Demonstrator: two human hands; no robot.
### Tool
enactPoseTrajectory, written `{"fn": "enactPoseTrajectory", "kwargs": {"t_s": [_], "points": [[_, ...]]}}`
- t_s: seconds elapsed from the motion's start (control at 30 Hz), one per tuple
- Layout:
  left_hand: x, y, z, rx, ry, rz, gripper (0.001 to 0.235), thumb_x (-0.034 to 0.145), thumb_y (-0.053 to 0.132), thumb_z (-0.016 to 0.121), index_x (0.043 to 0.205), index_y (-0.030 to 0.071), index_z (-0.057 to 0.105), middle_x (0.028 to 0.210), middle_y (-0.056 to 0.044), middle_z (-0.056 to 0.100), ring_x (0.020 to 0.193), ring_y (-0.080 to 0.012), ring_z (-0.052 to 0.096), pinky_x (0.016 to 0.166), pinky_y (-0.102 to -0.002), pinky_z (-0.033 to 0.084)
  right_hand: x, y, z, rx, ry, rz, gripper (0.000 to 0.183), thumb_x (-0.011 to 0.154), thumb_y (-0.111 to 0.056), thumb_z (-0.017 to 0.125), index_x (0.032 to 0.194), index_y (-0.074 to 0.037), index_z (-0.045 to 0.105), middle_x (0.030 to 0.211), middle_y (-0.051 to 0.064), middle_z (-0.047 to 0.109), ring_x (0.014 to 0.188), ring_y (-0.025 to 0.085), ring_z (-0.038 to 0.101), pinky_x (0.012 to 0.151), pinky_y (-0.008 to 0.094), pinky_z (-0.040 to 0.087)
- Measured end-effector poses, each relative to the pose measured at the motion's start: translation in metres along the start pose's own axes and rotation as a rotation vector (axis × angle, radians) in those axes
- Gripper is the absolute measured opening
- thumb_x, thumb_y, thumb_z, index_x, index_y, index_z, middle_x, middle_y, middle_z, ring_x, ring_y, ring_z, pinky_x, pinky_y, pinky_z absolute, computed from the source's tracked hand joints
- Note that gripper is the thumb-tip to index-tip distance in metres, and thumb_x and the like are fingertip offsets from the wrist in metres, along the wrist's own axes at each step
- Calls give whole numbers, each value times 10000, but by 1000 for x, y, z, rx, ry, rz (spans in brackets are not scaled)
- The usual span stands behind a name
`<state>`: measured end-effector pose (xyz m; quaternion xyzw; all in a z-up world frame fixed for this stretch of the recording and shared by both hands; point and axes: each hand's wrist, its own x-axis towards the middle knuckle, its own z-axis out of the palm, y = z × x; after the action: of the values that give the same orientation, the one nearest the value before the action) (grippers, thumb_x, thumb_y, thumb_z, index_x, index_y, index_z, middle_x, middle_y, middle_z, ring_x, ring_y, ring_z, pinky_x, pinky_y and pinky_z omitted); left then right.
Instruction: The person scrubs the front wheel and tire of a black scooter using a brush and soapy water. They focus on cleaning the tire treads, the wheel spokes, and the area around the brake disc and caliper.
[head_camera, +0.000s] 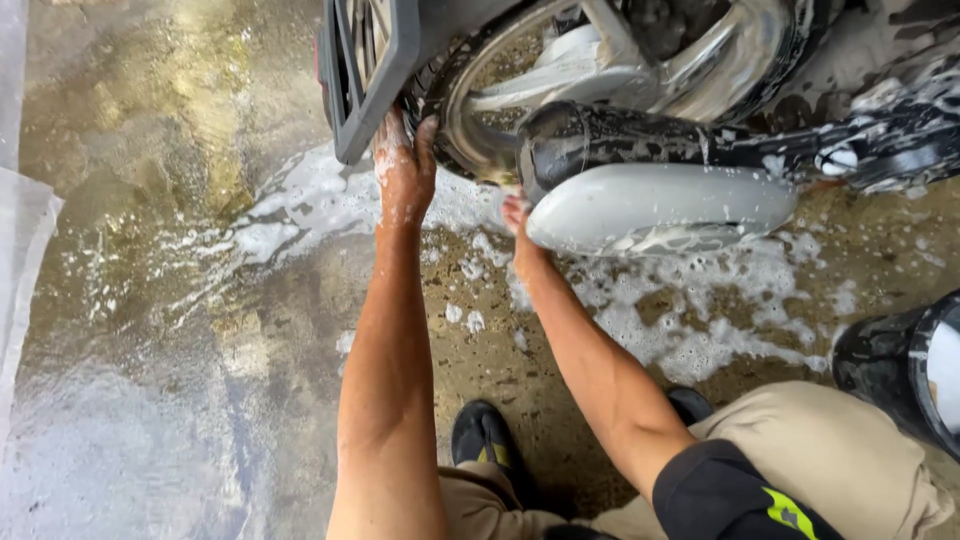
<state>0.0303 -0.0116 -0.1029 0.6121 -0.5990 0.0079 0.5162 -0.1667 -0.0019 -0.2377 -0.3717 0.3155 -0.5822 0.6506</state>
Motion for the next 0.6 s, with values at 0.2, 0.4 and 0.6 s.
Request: {"fn": "enactPoseTrajectory", "kwargs": {"t_s": [0.2,0.4,0.6], "points": [[-7,-17,12,60,44,-12,631,1076,413,642,1525,30,420,1493,-241,512,1413,-426,456,1196,-532,358,34,18,15,282,-253,-61,481,1027,-339,533,1460,-136,482,1359,237,601,1246,324,615,1117,535,449],[1,23,-18,143,-3,-58,547,1029,407,662,1372,3,529,1228,-251,649,1159,-484,613,1039,-560,465,54,67,-72,-80,-164,92,656,927,-294,631,1449,62,451,1342,235,571,1286,336,543,1162,475,363],[-1,6,-3,62,-70,-145,588,993,323,732,1415,-14,500,1334,-291,605,1272,-505,548,1100,-570,421,8,-26,33,177,-88,56,446,1026,-271,584,1409,-49,531,1335,233,620,1293,337,590,1150,511,428]]}}
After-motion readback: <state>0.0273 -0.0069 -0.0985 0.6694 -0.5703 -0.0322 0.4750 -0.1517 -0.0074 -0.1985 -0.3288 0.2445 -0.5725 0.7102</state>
